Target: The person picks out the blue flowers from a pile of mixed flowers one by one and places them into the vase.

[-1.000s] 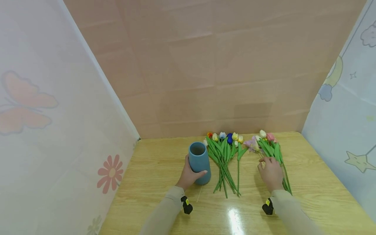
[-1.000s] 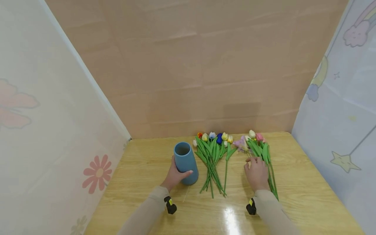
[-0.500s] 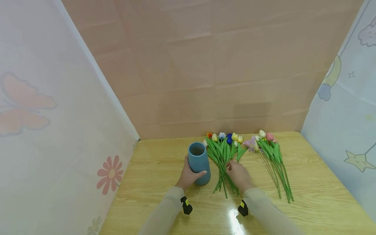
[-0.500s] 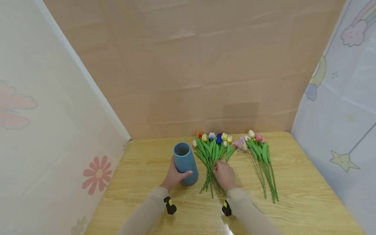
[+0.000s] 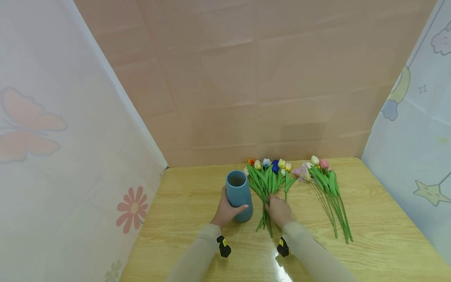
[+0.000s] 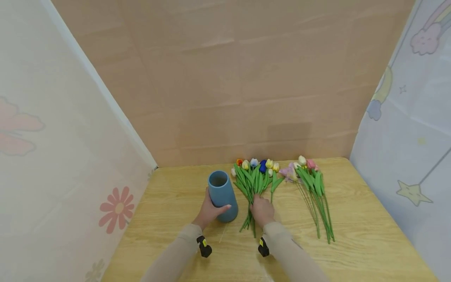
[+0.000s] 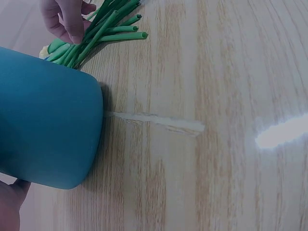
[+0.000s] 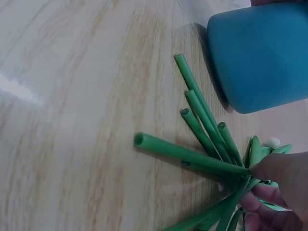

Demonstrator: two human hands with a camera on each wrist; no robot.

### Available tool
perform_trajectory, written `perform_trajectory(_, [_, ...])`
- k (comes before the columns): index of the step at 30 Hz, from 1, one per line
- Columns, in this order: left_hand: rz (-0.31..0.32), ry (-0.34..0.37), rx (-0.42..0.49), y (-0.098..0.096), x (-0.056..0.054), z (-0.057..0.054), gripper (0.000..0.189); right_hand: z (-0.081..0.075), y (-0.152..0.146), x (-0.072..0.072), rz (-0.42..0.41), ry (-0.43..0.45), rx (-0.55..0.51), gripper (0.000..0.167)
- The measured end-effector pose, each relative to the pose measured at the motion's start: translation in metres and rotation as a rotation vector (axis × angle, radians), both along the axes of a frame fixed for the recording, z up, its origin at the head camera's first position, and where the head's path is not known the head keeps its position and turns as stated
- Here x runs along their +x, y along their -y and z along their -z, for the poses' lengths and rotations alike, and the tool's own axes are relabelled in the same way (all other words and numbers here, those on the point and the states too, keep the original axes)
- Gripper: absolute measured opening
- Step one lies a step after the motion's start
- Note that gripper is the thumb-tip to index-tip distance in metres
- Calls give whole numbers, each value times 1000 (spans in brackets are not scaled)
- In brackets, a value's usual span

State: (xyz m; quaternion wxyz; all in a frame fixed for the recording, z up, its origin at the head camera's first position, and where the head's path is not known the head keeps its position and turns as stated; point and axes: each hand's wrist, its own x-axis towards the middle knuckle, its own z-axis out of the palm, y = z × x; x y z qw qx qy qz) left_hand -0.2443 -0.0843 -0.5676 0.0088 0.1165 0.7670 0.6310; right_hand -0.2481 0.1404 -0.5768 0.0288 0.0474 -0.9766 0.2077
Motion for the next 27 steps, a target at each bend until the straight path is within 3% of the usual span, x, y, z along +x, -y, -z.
perform_trajectory(12, [-2, 19, -4, 0, 1, -1, 100, 1, -1, 1, -2, 5, -118, 11])
perform_trajectory(20, [7, 22, 6, 0, 2, -3, 99, -6, 4, -3, 50, -40, -183, 33])
perform_trajectory(27, [16, 44, 6, -1, 12, -23, 98, -14, 2, -8, 61, -76, -206, 33])
